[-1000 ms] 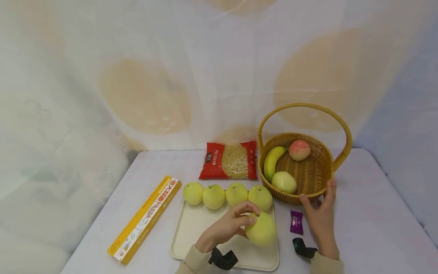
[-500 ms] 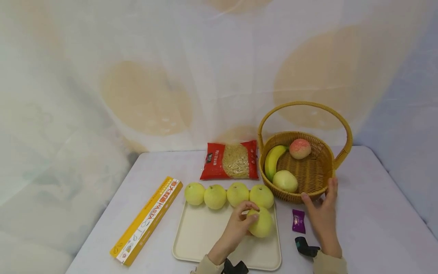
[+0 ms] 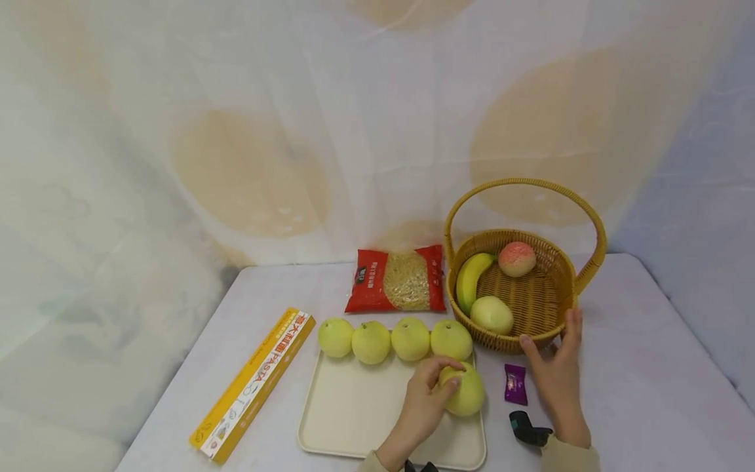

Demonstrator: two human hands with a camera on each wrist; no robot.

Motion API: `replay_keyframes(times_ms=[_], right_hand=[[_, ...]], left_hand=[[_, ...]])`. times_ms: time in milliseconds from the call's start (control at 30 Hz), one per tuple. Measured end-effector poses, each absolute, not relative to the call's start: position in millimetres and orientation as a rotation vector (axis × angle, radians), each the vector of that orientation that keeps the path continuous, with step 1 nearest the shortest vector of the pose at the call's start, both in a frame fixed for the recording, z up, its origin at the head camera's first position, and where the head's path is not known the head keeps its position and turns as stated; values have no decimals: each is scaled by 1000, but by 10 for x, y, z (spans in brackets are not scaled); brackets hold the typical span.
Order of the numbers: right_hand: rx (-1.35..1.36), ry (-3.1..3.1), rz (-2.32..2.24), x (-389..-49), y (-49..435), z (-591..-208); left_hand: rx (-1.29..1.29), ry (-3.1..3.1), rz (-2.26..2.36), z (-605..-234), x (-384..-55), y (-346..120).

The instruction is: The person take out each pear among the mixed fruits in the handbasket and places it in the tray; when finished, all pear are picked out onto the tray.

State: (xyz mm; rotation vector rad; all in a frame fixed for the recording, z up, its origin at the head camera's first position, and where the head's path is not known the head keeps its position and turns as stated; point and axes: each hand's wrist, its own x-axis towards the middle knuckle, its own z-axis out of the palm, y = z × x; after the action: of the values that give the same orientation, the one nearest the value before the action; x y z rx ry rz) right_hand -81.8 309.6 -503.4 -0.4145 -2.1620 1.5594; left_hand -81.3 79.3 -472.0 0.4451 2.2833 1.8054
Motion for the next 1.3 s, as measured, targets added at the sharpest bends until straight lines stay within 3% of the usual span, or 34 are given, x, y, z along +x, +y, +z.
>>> replay_keyframes(times_ms=[267, 533, 633, 967, 1300], right_hand=[[-432, -2162, 1552, -819, 3138, -5034], [-444, -2167, 1546, -796, 3155, -5019], [-456, -2169, 1550, -787, 3154, -5013], [-451, -2137, 1572, -831, 3138, -5065], [-427, -2159, 1555, -833, 3110, -5075]], left_hand=[[506, 2411, 1753, -4660, -820, 835], [972, 2573, 1712, -4317, -1030, 924], [1029, 2544, 1673, -4132, -1176, 1001], [861, 2440, 1614, -3779, -1716, 1362], [801, 2325, 1604, -3743, -1940, 1607]])
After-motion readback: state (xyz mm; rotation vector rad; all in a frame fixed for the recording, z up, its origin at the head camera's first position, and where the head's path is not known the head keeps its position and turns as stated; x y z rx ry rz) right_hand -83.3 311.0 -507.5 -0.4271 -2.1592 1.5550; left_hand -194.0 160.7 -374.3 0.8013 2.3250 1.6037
